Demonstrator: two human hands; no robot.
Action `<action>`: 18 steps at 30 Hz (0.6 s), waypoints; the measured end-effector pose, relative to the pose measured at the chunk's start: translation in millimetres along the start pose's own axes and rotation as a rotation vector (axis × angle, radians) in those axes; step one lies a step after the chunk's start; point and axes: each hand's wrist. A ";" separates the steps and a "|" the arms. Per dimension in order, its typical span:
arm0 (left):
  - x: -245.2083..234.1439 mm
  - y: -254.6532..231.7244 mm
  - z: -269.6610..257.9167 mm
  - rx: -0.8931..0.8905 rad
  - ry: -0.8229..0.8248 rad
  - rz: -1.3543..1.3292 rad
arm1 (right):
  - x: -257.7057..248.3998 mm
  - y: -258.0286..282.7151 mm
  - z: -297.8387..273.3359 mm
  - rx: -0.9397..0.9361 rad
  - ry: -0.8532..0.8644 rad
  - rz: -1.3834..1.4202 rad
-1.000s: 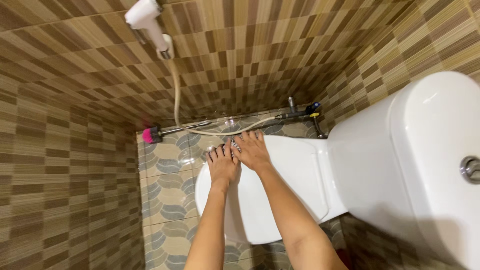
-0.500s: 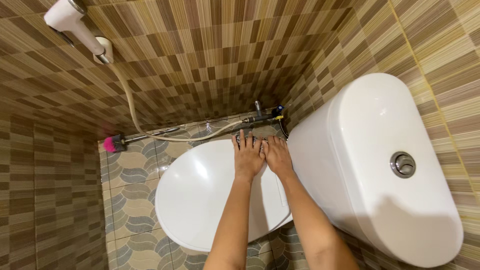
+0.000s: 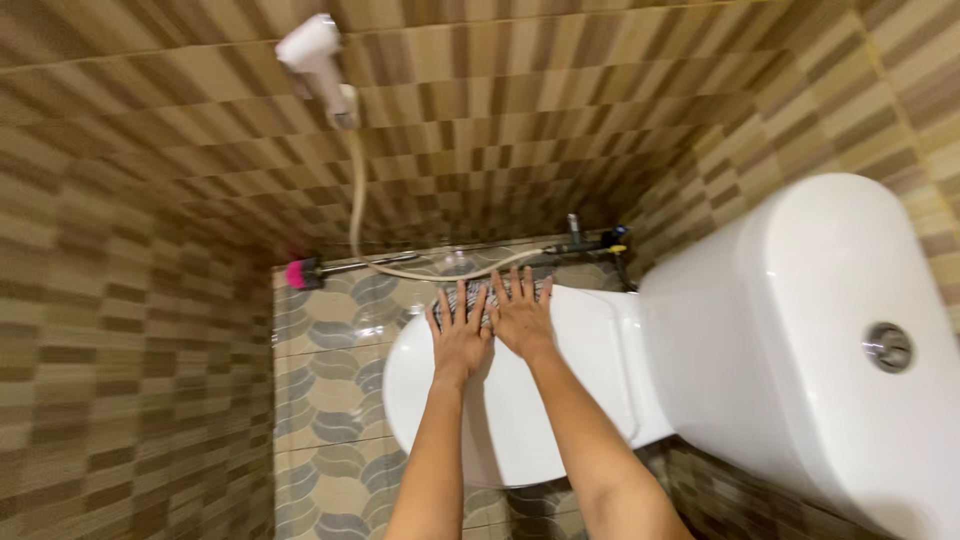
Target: The person cleans a white toilet in a tiled bathroom using a checkered cloth and a handheld bidet sprayer. They wipe the toilet seat, lid, and tank, periodically rinsing the cloth with the sprayer to remove dirt.
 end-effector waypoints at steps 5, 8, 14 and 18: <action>-3.5 73.3 -44.9 -0.219 -0.039 -0.152 | -9.0 81.2 -17.4 -0.206 0.027 -0.009; 6.3 96.7 -76.2 -0.339 -0.067 -0.331 | -7.9 112.3 -36.4 -0.309 0.024 -0.017; 37.9 86.7 -151.4 -0.408 -0.234 -0.588 | 11.6 128.5 -95.2 -0.473 0.004 -0.055; 48.2 44.8 -200.6 -0.507 -0.220 -0.703 | 39.2 108.2 -135.9 -0.540 0.003 -0.092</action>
Point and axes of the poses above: each hand's wrist, its own z-axis towards the middle knuckle, its own x-axis out of the palm, y = z × x, and after that the axes turned 5 degrees about -z, right-handed
